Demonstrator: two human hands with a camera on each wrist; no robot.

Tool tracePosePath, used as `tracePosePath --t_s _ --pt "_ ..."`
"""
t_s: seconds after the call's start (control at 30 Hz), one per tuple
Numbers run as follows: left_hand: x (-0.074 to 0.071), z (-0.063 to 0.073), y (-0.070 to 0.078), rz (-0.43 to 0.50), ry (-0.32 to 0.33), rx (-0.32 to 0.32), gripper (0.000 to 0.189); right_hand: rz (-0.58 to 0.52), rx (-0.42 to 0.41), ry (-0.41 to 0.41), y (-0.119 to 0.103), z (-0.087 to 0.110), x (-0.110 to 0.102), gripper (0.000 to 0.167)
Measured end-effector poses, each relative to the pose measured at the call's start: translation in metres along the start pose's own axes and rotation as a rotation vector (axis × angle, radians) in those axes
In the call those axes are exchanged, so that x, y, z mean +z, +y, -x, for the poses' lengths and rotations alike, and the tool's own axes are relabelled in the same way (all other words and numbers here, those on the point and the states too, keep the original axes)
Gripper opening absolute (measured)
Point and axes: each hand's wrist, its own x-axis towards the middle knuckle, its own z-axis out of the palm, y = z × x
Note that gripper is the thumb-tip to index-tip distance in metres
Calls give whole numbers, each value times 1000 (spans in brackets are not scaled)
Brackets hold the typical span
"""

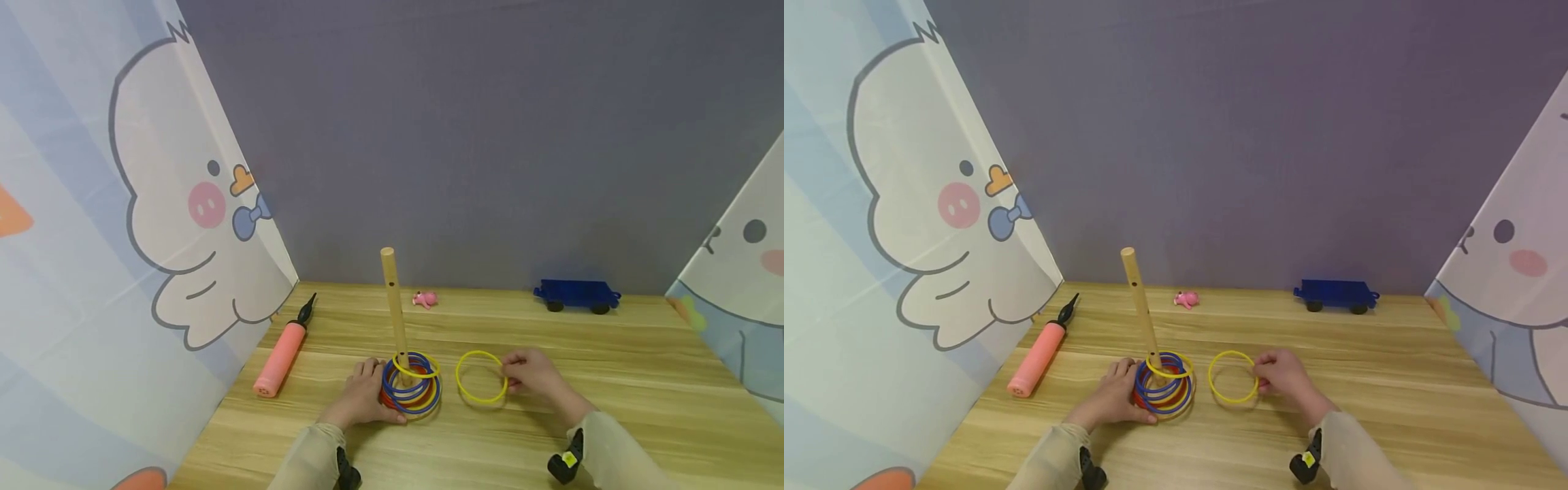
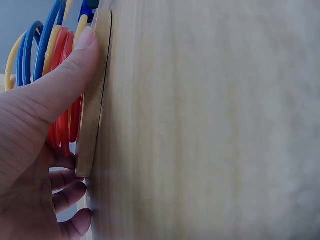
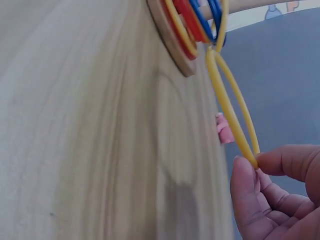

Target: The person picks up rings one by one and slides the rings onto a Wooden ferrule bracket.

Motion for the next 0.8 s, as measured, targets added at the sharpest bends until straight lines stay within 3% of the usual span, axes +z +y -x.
tracePosePath --t_s 0.37,0.8 --pt "0 1 0 0 8 15 108 -40 -80 -61 -26 14 -13 25" --pt "-1 1 1 -8 -5 5 110 -102 -164 -117 -74 30 -10 33"
